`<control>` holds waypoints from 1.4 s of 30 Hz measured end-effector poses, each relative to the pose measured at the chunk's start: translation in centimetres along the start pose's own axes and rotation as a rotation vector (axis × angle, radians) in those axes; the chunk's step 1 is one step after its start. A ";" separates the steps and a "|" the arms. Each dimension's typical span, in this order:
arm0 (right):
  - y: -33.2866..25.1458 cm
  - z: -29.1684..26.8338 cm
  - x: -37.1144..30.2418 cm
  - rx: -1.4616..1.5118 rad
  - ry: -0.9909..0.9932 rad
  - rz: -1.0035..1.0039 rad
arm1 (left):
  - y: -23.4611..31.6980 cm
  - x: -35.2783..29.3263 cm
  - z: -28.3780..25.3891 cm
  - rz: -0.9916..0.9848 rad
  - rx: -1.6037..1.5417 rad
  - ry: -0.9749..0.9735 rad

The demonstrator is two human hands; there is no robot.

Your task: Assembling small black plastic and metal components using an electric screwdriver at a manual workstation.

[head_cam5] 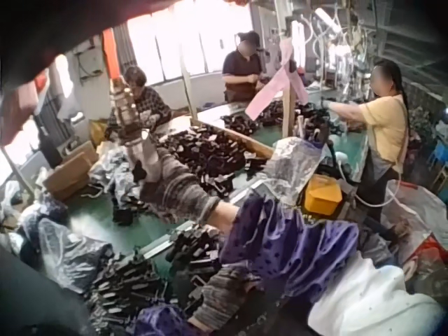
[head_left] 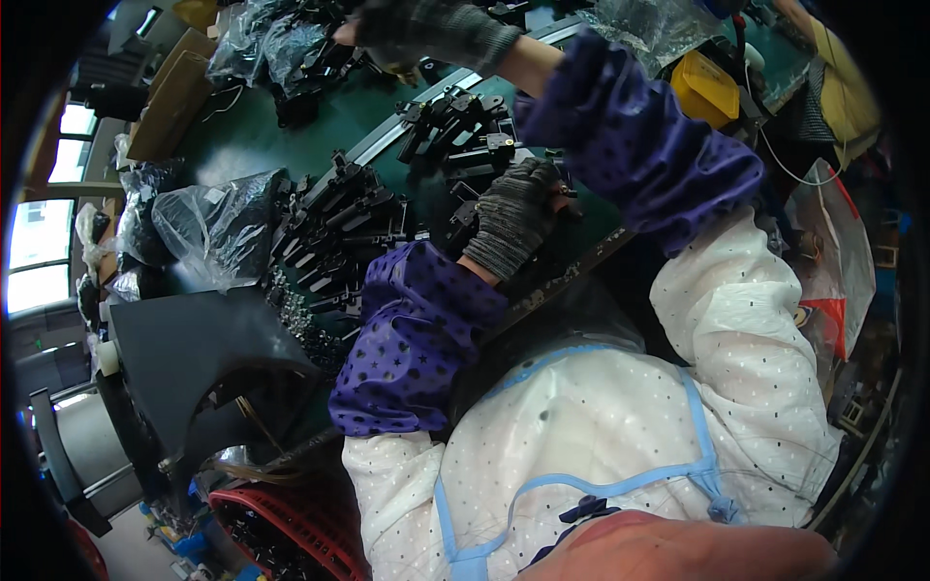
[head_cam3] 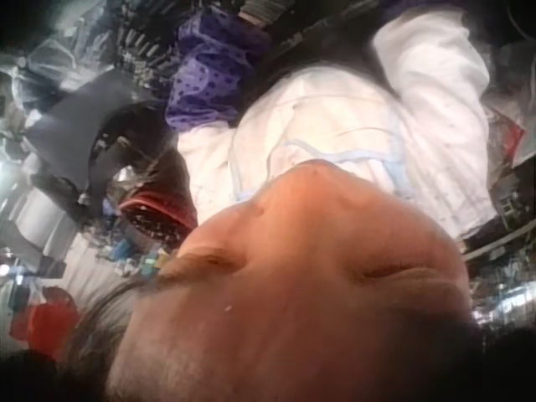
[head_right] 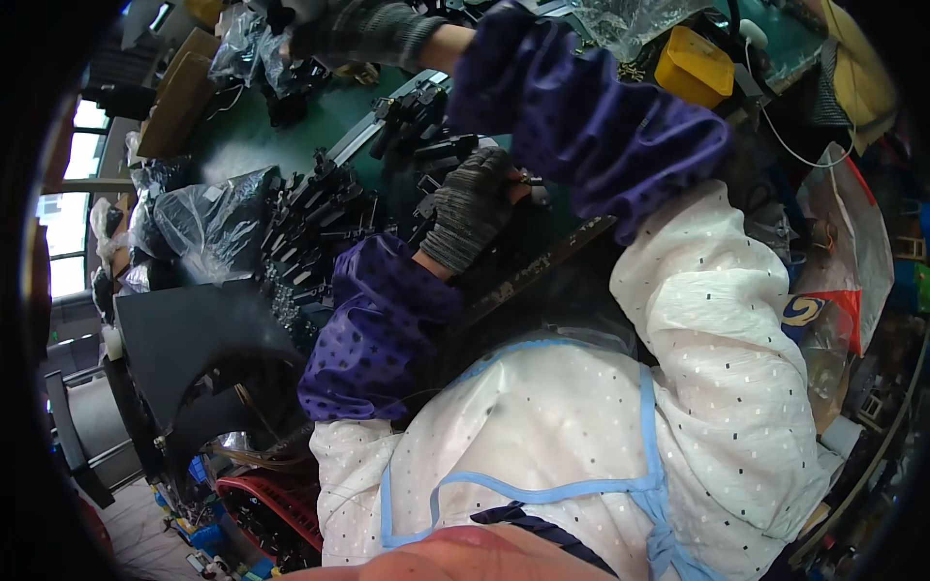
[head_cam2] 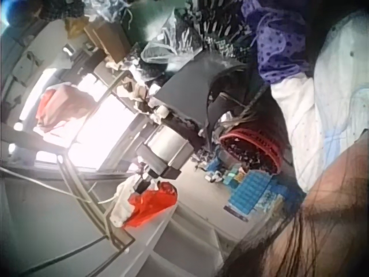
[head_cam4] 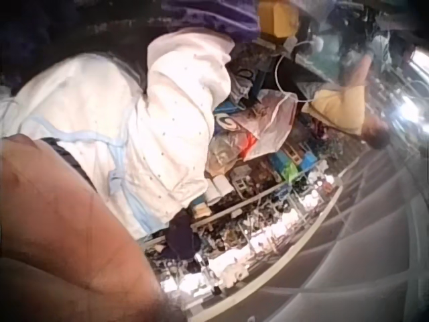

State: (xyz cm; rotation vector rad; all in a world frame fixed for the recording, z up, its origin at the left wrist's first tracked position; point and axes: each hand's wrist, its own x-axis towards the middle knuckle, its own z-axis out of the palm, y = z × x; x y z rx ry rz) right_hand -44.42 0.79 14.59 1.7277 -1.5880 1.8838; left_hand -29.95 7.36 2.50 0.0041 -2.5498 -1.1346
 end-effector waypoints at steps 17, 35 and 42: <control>-5.1 -10.7 -14.1 0.642 0.035 0.656 | 0.2 -0.2 -0.2 0.060 -0.021 0.051; -2.9 -10.1 -16.1 0.436 0.112 0.526 | 0.1 -0.2 -0.1 0.051 -0.032 0.042; -2.9 -10.5 -15.7 0.555 0.101 0.614 | 0.3 -0.2 -0.1 0.045 -0.036 0.052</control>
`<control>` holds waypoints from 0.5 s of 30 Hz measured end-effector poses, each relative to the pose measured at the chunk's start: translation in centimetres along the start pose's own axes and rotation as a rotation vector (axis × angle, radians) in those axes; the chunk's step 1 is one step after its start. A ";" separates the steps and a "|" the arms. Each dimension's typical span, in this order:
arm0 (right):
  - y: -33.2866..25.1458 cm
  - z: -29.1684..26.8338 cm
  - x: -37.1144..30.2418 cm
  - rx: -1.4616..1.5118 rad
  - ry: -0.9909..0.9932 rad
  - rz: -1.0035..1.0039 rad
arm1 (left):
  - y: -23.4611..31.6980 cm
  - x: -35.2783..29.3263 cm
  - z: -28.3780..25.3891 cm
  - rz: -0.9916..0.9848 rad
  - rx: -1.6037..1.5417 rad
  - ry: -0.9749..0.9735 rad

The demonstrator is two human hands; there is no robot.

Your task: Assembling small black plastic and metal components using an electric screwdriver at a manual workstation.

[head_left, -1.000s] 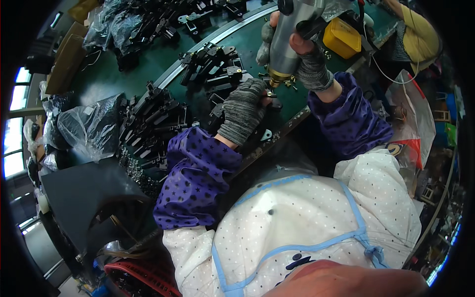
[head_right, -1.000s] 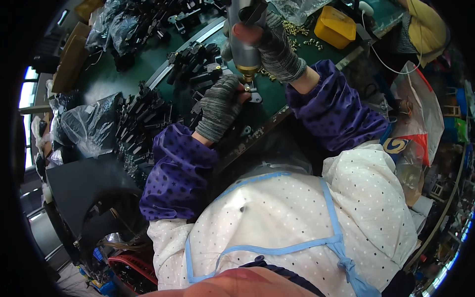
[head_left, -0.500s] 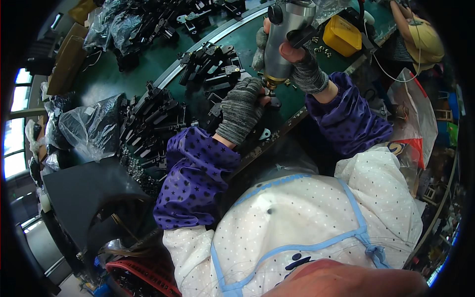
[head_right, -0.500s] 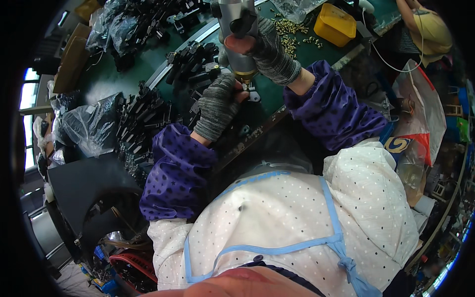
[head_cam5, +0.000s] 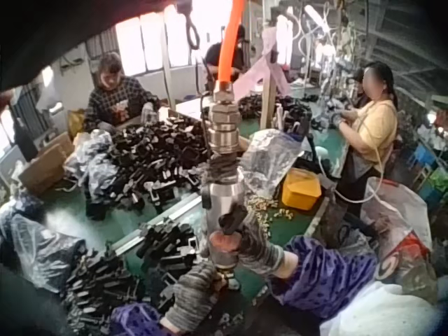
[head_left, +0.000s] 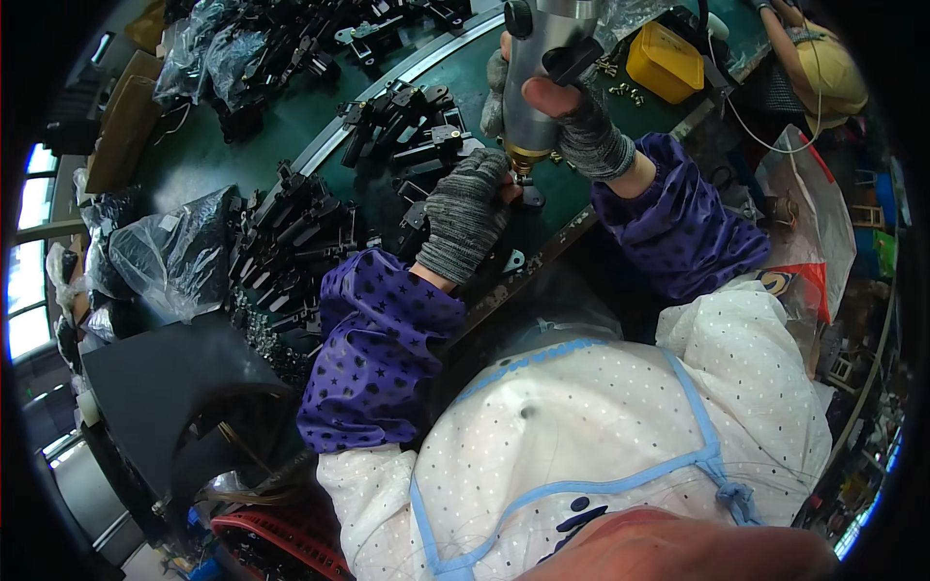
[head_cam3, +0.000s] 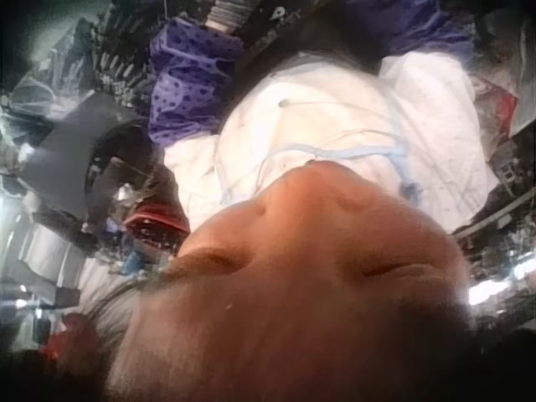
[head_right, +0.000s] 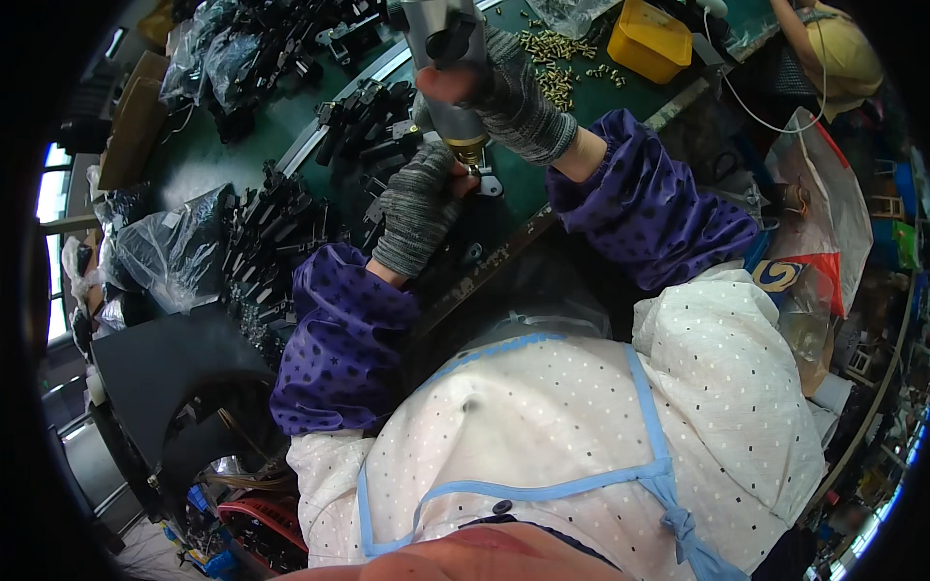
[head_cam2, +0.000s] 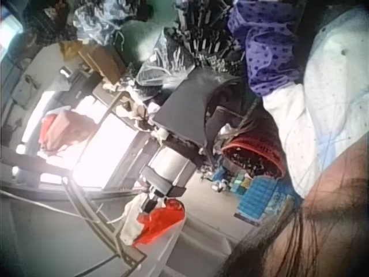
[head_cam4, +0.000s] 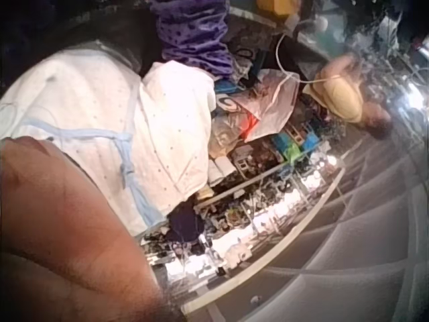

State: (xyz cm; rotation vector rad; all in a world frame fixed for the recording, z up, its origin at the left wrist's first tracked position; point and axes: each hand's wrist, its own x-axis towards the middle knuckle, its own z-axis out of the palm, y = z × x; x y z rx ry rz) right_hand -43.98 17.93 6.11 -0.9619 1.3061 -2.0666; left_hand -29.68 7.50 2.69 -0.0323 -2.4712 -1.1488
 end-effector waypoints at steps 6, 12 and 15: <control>-1.9 2.2 0.1 -0.148 0.020 0.029 | 0.3 0.1 0.0 -0.004 0.018 0.006; -1.8 2.7 0.4 -0.268 -0.051 -0.011 | 0.2 0.1 0.0 0.000 0.052 -0.002; -1.5 2.8 0.1 -0.085 -0.058 -0.046 | 0.0 0.0 0.0 0.002 0.046 -0.012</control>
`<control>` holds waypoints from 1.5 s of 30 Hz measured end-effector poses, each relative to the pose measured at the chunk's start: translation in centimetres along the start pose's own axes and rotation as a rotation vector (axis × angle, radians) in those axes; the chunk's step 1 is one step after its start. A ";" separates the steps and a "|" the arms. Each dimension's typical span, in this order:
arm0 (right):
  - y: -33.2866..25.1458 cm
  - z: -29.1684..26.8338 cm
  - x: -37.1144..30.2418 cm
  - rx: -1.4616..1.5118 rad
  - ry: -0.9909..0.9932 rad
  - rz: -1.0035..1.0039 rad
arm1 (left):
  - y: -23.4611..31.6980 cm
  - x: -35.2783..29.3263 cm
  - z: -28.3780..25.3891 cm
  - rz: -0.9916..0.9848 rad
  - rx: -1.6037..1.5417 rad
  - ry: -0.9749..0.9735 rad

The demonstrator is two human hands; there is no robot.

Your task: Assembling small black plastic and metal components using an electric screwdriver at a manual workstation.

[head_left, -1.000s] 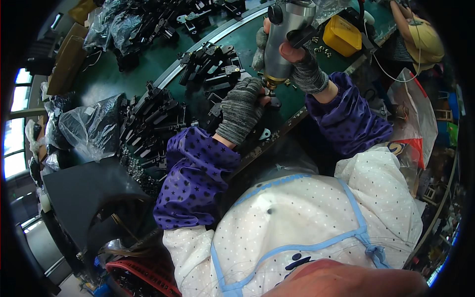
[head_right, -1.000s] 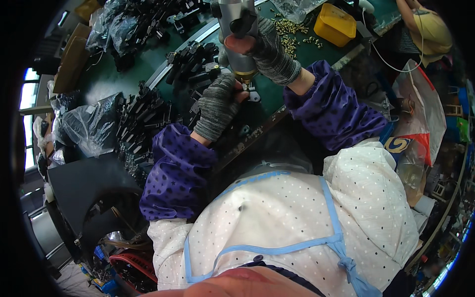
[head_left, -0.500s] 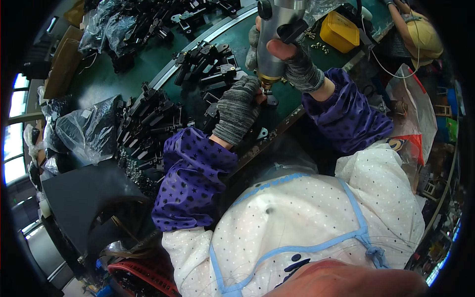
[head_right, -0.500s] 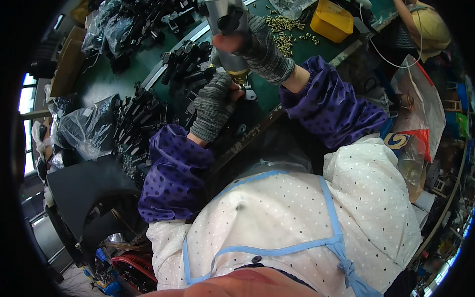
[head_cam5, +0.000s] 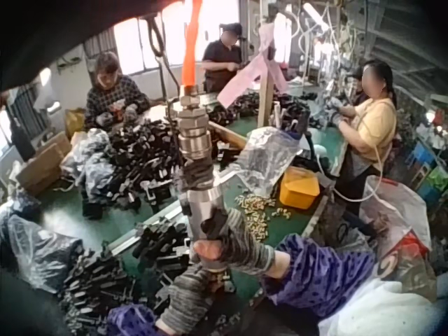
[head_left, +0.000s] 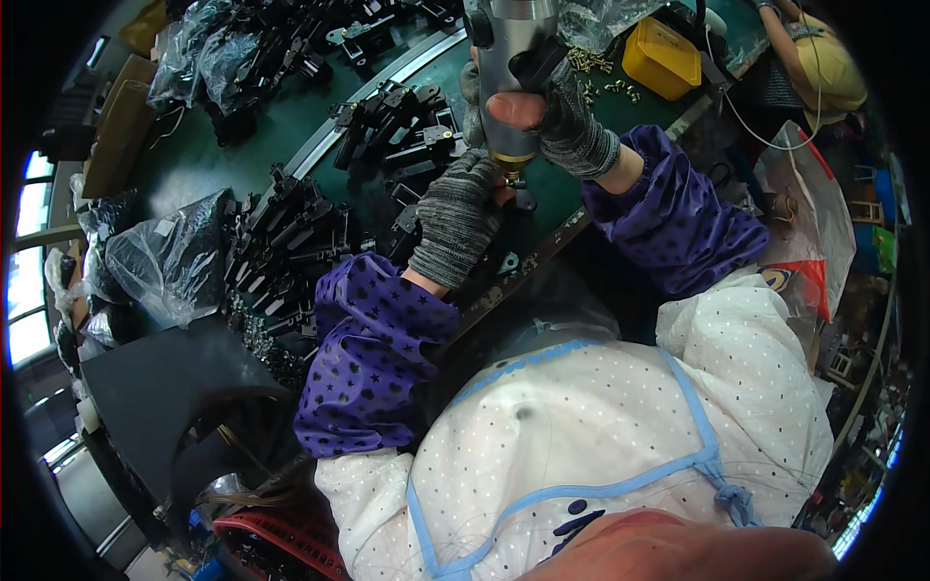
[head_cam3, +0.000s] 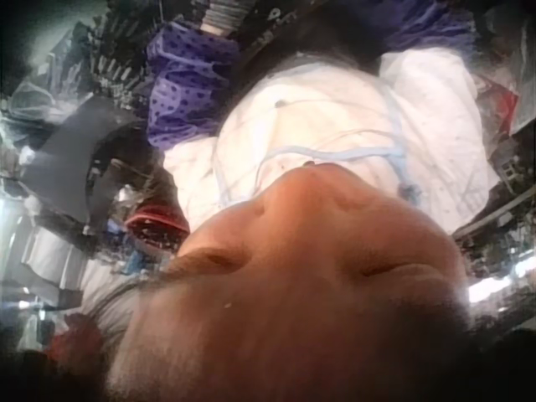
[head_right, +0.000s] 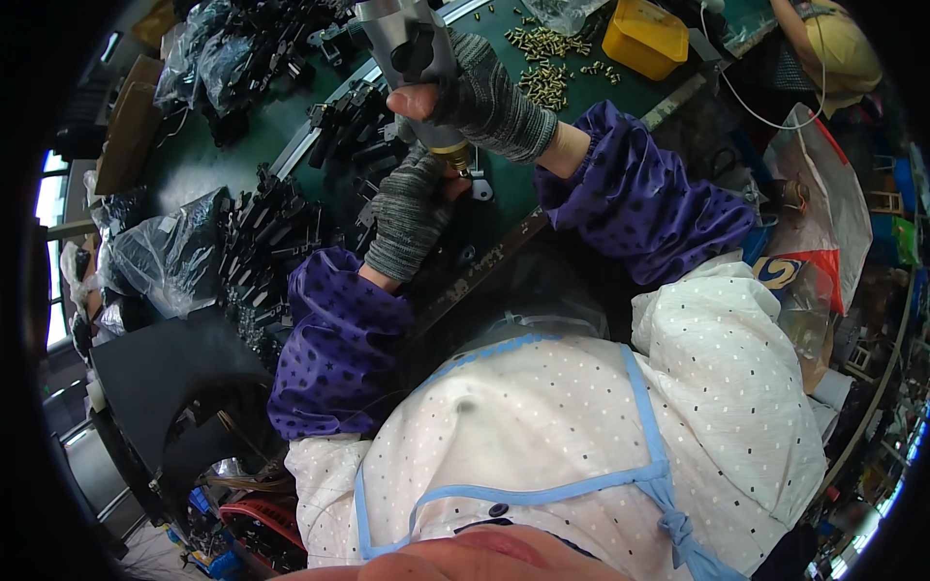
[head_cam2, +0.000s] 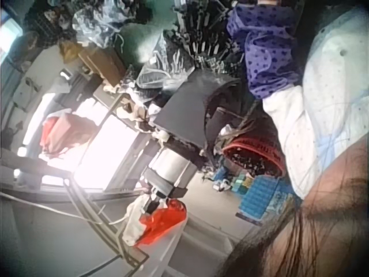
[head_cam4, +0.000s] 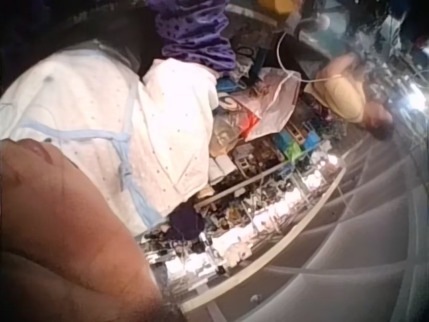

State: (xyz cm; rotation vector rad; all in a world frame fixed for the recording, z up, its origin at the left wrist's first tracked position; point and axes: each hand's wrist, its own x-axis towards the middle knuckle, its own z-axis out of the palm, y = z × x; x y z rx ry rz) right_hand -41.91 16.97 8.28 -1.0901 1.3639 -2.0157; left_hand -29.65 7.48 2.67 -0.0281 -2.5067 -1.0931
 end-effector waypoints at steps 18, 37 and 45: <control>-1.4 1.6 -0.3 -0.270 -0.001 -0.074 | 1.4 0.2 -2.3 -0.061 -0.096 -0.009; 1.4 0.4 -0.2 -0.672 0.119 -0.335 | 5.3 2.6 -5.5 0.118 -0.682 0.384; 0.8 1.3 -0.1 -0.830 0.134 -0.416 | -0.7 0.3 -0.7 0.108 0.044 -0.002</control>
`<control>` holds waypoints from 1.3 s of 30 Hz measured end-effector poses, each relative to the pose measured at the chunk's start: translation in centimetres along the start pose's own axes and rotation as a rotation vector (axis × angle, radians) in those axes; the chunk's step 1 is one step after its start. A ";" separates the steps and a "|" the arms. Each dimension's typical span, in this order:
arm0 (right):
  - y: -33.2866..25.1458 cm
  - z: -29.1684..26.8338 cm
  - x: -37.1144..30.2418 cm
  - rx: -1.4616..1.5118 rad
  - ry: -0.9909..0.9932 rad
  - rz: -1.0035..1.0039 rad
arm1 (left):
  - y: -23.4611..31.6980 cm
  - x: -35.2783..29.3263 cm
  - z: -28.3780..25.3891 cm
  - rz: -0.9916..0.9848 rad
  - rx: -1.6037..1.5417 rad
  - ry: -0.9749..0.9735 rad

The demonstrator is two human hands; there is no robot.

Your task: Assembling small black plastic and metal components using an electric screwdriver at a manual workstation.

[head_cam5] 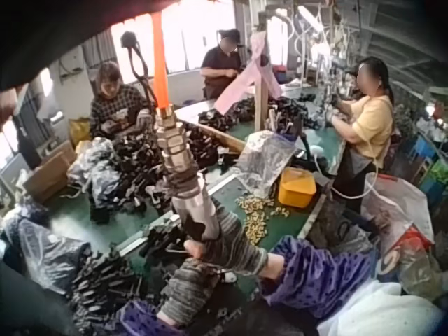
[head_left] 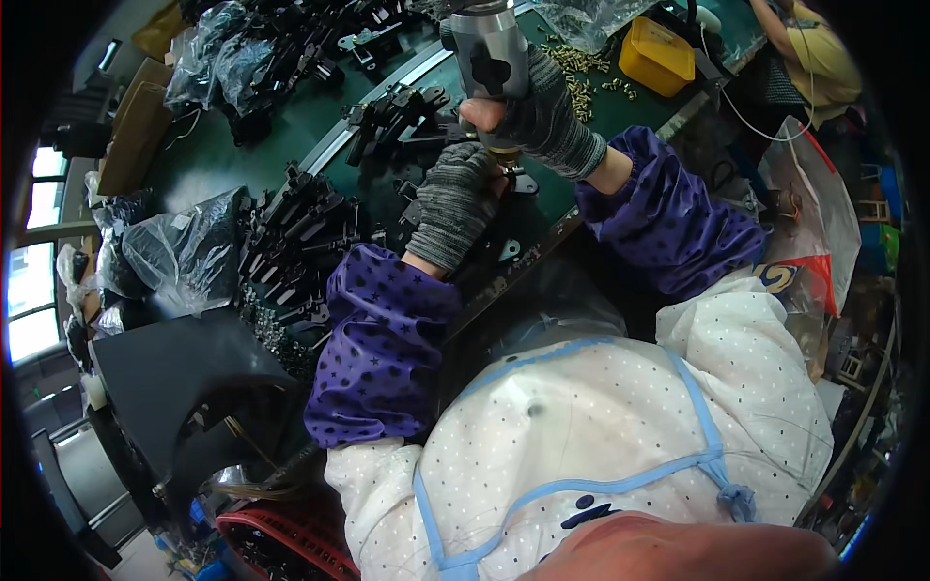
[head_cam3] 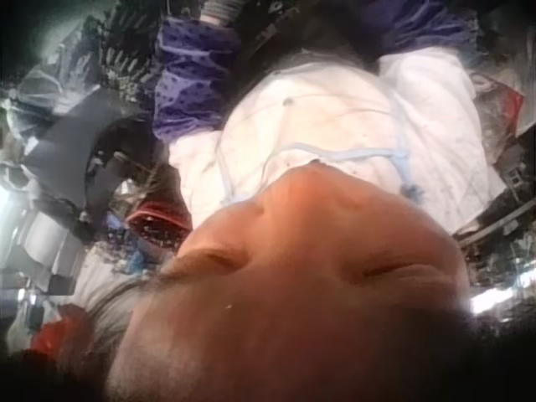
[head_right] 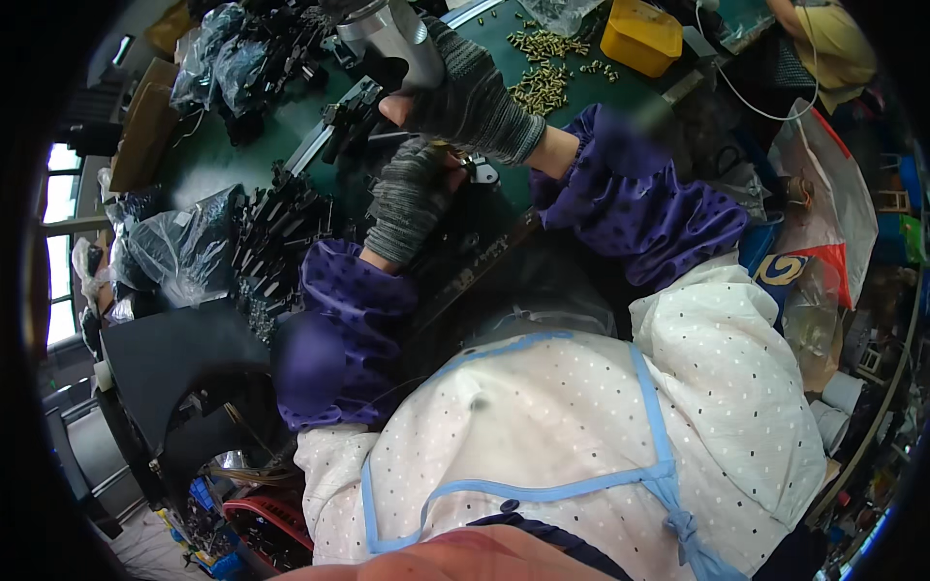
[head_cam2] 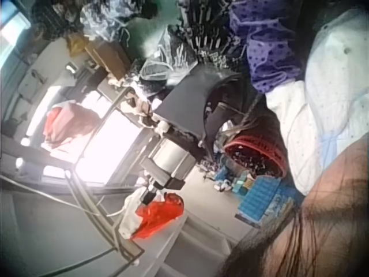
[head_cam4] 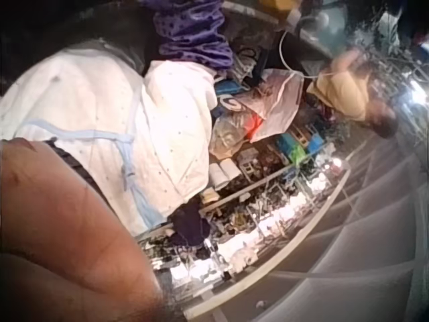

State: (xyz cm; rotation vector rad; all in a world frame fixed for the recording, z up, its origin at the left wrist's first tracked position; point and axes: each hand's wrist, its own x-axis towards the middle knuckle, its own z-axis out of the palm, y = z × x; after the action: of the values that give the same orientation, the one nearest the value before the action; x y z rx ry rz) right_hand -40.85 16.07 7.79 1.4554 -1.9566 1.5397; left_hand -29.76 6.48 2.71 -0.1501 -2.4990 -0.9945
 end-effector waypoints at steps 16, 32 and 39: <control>0.0 -1.6 2.5 0.488 0.002 0.223 | 0.9 -0.1 0.2 0.013 0.067 0.079; 7.0 -2.3 4.8 -0.950 0.188 -0.372 | 0.9 -0.3 0.4 0.006 0.070 0.094; 3.8 -5.9 6.9 -0.174 0.011 -0.090 | 1.2 0.0 0.1 0.024 0.137 0.087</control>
State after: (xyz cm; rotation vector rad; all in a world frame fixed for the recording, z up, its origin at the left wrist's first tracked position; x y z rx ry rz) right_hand -49.29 17.12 12.79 1.4381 -1.9364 1.3018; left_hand -29.48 7.48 3.40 -0.0919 -2.4704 -0.7995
